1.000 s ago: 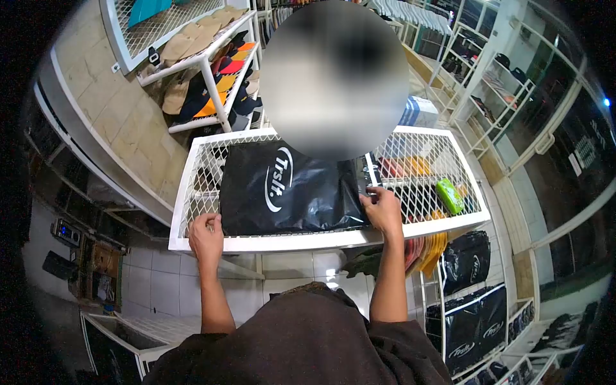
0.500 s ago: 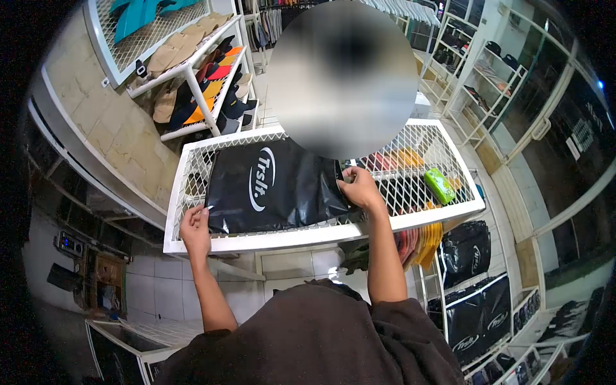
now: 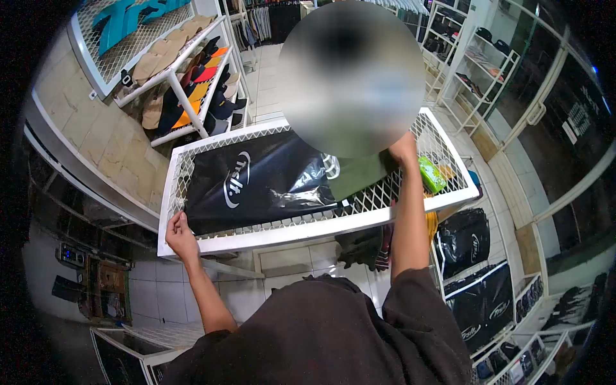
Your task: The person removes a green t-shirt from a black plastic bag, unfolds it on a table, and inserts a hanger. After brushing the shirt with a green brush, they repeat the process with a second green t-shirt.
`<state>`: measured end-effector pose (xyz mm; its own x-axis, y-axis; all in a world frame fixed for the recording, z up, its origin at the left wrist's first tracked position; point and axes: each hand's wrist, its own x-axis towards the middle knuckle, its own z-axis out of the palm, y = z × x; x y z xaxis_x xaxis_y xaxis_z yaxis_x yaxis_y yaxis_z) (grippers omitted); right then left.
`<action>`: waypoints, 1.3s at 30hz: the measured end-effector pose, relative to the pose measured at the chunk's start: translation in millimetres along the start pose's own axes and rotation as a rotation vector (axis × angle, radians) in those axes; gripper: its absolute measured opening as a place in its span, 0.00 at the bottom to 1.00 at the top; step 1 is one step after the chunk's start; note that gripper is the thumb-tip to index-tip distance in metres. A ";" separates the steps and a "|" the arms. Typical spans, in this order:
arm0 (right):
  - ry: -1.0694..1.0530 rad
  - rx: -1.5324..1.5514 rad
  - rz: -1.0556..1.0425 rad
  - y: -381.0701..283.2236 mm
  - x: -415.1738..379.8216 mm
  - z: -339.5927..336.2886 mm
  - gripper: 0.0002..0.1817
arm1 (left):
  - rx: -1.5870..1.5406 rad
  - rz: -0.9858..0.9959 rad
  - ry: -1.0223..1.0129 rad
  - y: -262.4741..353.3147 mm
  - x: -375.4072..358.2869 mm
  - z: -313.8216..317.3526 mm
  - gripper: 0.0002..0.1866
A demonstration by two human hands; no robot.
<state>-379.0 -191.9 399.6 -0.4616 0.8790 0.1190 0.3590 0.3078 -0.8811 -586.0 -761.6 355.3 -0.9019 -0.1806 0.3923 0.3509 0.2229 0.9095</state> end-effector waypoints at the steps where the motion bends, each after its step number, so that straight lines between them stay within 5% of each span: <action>1: 0.063 -0.156 0.000 -8.6 -0.1 -11.6 0.29 | 0.001 -0.001 -0.005 -1.4 0.6 -0.5 0.11; 4: 0.192 -0.481 0.017 -36.6 -24.9 -24.5 0.30 | -0.069 0.030 0.013 -1.3 2.4 0.0 0.13; 6: 0.492 -0.766 -0.319 -45.0 -56.2 -12.4 0.29 | -0.053 -0.023 -0.055 6.3 3.3 -1.9 0.14; 10: -0.078 -0.237 -0.275 -87.4 -143.5 21.1 0.25 | -0.054 0.000 -0.155 18.9 -2.2 0.1 0.19; 12: -0.272 -0.293 -0.228 -98.0 -181.2 43.5 0.27 | -0.112 -0.033 -0.162 30.3 -3.1 -4.6 0.20; 20: -0.121 -0.316 -0.526 -97.1 -230.4 109.1 0.28 | -0.141 -0.109 0.023 10.2 31.4 -61.5 0.17; 25: -0.336 -0.273 -0.701 -140.8 -291.6 130.5 0.31 | -0.110 -0.177 0.041 -3.2 35.6 -108.8 0.18; 29: -0.537 -0.213 -1.066 -152.2 -339.1 161.4 0.30 | -0.078 -0.193 0.149 1.8 31.8 -141.1 0.17; 34: -0.500 -0.177 -1.165 -156.9 -344.3 198.0 0.19 | -0.094 -0.218 0.249 -19.4 19.4 -197.1 0.20; 37: -0.355 -0.269 -1.155 -173.1 -318.1 207.1 0.16 | -0.332 -0.387 0.203 -15.2 -5.8 -219.0 0.25; 39: -0.231 -0.349 -1.084 -170.5 -297.8 218.8 0.18 | -0.511 -0.679 0.048 -2.4 -30.9 -217.1 0.30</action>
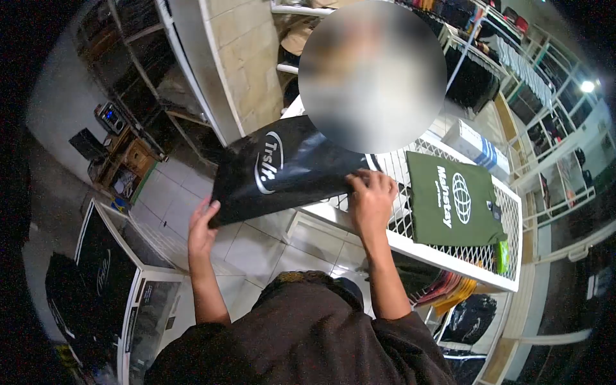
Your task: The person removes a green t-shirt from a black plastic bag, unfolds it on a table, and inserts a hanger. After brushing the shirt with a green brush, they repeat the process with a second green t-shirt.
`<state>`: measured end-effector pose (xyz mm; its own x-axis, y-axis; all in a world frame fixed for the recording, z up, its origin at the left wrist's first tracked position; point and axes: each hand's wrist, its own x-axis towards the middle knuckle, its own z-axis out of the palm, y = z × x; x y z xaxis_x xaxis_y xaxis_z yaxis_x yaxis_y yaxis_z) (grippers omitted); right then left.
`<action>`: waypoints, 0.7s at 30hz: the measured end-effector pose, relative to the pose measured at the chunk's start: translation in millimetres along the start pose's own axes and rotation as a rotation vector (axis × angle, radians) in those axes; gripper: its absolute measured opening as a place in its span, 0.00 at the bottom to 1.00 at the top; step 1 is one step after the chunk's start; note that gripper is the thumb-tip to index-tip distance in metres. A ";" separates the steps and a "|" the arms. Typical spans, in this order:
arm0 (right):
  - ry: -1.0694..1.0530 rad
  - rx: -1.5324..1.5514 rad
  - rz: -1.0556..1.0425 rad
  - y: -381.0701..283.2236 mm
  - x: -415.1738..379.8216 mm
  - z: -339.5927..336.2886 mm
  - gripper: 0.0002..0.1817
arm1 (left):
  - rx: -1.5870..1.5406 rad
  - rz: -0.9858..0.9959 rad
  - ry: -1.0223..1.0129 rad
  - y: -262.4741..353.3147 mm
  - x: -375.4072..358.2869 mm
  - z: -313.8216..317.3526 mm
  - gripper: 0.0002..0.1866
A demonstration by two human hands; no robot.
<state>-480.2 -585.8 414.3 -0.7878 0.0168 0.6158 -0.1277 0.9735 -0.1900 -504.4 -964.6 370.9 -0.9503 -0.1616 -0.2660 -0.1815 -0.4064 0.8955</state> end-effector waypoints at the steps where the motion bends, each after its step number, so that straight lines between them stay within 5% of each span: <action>1: 0.017 -0.021 0.079 -2.7 3.7 -4.1 0.22 | -0.034 -0.088 0.027 -8.8 -13.0 6.6 0.29; 6: 0.183 0.140 0.126 -20.0 -13.9 -22.3 0.24 | -0.199 -0.331 -0.311 -66.8 -62.7 42.5 0.20; 11: -0.359 0.736 0.621 -39.3 -65.3 -38.4 0.32 | -0.192 -0.371 -0.452 -79.4 -108.0 105.0 0.21; 14: -0.224 1.051 0.632 -25.6 -91.4 -12.2 0.35 | -0.106 -0.310 -0.502 -91.5 -130.9 128.6 0.24; 21: -0.057 1.178 0.742 38.8 -115.7 -43.1 0.39 | -0.369 -0.120 -0.003 -99.3 -143.8 109.1 0.18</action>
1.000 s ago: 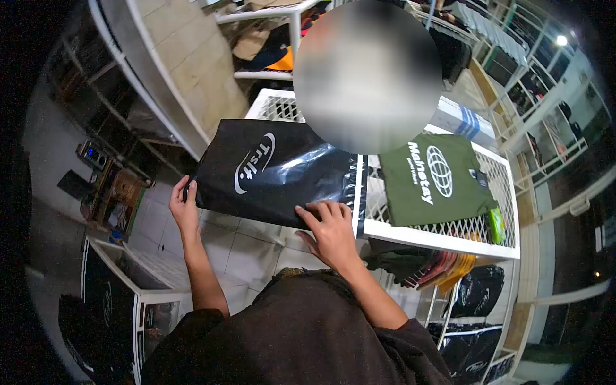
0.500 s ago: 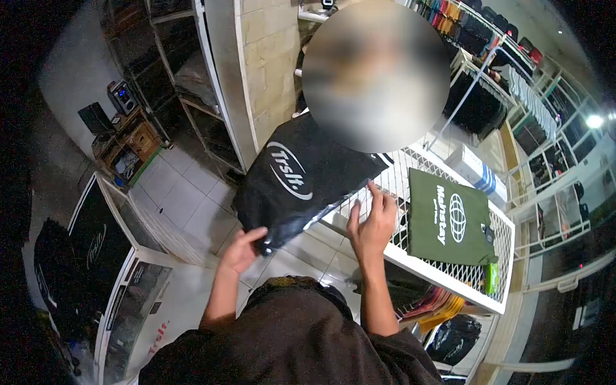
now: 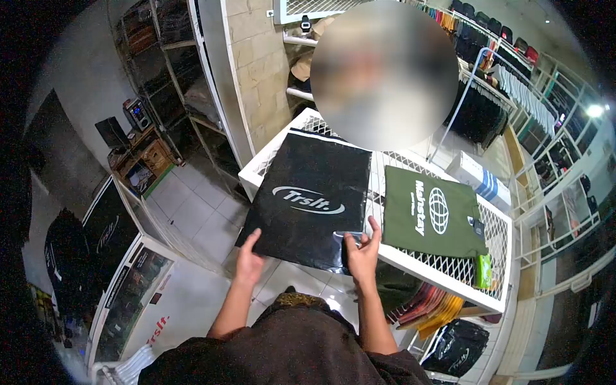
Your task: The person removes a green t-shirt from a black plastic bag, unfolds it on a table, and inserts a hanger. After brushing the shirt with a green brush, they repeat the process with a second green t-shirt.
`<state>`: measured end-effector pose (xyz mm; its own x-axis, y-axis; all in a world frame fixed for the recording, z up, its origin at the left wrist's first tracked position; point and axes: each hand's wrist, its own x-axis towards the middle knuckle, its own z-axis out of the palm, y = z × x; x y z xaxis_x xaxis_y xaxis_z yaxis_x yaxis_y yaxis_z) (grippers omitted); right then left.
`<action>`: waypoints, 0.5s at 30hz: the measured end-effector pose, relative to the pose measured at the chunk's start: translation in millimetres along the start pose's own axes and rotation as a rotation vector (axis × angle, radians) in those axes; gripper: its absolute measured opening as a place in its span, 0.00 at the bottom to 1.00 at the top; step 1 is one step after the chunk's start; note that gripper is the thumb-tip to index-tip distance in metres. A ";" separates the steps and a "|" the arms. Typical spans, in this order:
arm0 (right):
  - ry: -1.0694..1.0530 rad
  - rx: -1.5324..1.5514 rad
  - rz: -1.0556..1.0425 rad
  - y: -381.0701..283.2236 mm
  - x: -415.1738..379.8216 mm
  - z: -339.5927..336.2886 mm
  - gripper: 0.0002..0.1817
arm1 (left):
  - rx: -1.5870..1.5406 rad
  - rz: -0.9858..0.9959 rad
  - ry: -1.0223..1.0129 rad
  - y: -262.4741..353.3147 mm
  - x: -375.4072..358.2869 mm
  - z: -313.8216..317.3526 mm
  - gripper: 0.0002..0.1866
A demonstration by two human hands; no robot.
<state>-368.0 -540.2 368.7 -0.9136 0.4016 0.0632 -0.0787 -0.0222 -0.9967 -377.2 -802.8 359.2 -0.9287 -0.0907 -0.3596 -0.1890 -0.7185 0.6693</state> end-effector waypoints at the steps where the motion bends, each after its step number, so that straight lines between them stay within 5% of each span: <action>1: -0.007 -0.019 0.038 -7.9 -5.6 -10.3 0.39 | 0.033 0.060 0.012 3.9 -2.9 -11.9 0.17; 5: -0.062 0.027 0.019 -5.9 -15.3 -37.7 0.39 | 0.151 0.033 -0.081 10.4 -22.1 -51.1 0.16; 8: -0.061 -0.011 0.045 -16.4 -24.1 -46.2 0.38 | 0.463 -0.112 -0.432 26.9 -50.2 -61.9 0.20; 11: -0.094 -0.040 0.049 -12.3 -35.9 -55.1 0.37 | 0.283 -0.138 -0.248 20.9 -45.0 -55.3 0.23; 15: -0.188 0.069 0.141 -4.0 -50.8 -62.1 0.26 | 0.484 -0.024 -0.425 22.6 -37.0 -46.0 0.24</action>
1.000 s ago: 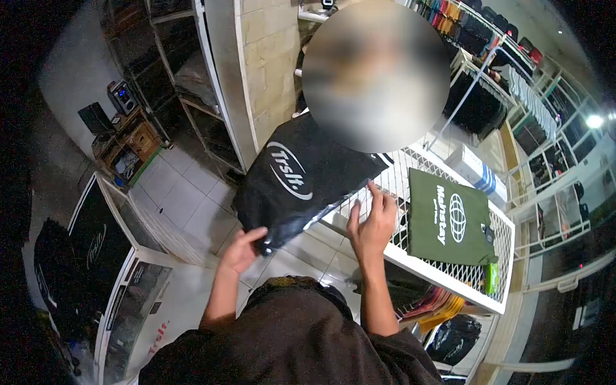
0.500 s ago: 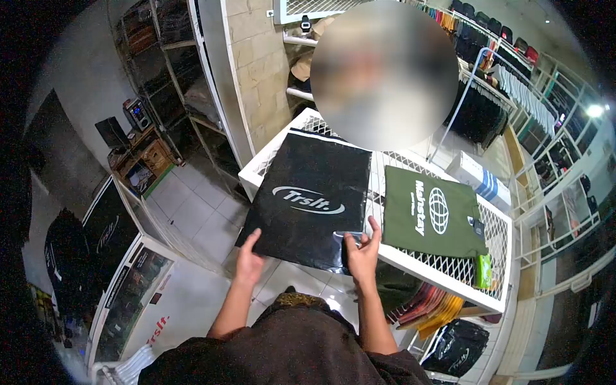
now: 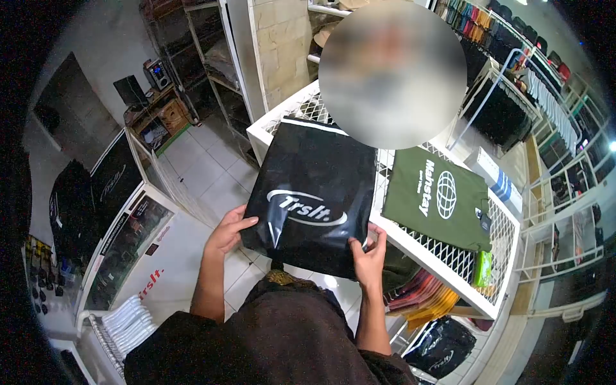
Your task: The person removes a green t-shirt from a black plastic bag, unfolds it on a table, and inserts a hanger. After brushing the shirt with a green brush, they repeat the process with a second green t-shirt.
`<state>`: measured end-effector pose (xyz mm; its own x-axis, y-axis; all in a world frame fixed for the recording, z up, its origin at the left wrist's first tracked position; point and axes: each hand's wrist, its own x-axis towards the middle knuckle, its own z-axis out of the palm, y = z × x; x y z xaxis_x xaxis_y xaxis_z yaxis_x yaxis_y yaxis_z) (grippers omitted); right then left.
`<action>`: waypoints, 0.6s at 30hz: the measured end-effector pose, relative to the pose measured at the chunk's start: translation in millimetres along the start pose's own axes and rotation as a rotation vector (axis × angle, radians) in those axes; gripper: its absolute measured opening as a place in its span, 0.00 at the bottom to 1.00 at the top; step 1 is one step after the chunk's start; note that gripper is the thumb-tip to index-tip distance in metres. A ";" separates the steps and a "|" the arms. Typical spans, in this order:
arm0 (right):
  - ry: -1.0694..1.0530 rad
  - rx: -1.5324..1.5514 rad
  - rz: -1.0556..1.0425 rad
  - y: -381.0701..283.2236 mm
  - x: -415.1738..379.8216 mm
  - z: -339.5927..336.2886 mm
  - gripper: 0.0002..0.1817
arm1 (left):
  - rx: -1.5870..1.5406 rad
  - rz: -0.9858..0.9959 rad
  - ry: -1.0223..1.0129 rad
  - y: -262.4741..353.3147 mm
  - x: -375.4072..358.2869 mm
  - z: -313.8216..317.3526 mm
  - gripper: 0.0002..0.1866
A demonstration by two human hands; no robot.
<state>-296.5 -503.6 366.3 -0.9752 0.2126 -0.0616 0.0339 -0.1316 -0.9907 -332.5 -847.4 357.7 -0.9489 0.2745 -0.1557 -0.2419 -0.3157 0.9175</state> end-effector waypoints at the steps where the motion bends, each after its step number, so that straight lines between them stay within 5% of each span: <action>1: -0.023 -0.002 -0.012 8.2 -1.6 -5.5 0.25 | -0.004 0.001 0.002 6.4 -0.8 0.8 0.24; 4: 0.017 0.050 0.011 10.8 0.2 -4.3 0.21 | -0.179 -0.103 -0.054 20.0 4.5 -1.1 0.23; 6: 0.036 0.110 0.089 1.5 4.6 9.0 0.17 | -0.150 0.016 -0.038 14.5 27.8 -1.1 0.23; 11: -0.270 -0.106 0.107 12.2 29.0 6.7 0.08 | 0.022 -0.102 -0.004 22.5 25.0 -25.8 0.23; 14: -0.227 0.206 0.295 23.5 43.8 24.0 0.11 | -0.123 -0.184 0.099 44.3 30.8 -22.3 0.23; 18: -0.153 -0.025 0.171 7.6 53.0 94.6 0.13 | 0.009 0.095 0.090 50.4 25.8 -55.0 0.28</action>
<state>-368.6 -584.9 367.0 -0.9765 0.0401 -0.2119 0.2053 -0.1283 -0.9703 -380.3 -906.2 379.8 -0.9819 0.1608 -0.0999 -0.1486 -0.3284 0.9328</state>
